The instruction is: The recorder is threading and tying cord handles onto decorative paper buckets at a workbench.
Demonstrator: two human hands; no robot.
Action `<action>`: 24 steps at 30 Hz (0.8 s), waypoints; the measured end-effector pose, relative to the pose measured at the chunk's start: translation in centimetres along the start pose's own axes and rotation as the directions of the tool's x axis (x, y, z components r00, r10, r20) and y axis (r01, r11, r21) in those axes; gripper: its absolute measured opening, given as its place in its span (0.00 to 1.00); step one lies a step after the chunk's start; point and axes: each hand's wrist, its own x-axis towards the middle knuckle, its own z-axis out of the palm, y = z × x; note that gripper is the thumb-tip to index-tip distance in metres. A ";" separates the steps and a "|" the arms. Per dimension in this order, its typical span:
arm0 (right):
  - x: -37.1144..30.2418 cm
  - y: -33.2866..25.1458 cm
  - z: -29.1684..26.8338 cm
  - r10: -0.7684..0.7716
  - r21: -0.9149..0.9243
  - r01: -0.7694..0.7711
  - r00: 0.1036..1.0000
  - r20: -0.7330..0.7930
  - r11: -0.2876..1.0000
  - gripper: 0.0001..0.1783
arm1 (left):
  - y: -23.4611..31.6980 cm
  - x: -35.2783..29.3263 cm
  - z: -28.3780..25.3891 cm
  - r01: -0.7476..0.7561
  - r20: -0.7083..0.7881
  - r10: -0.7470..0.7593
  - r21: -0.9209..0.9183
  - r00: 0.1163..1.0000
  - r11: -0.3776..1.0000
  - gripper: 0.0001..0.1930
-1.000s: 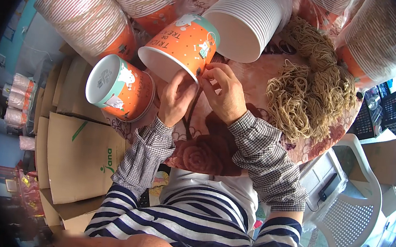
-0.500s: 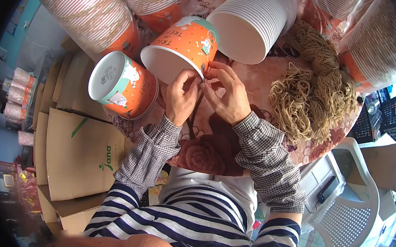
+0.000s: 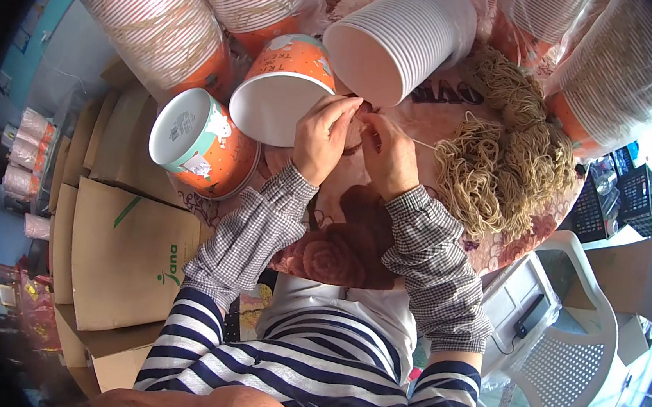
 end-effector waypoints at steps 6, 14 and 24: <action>0.4 -0.2 -0.9 -0.044 -0.020 0.044 0.999 0.001 0.999 0.09 | -1.5 -1.8 0.3 0.064 0.089 -0.064 0.003 0.994 0.998 0.10; 0.8 0.5 -1.1 -0.008 0.136 0.008 1.000 0.002 0.991 0.08 | -1.1 -2.0 -0.2 0.202 0.286 -0.098 -0.360 0.953 0.911 0.14; 1.1 0.3 -3.1 0.232 0.344 -0.281 0.956 0.178 0.896 0.12 | -2.0 -1.8 -1.3 0.469 0.357 -0.304 -0.654 0.883 0.594 0.09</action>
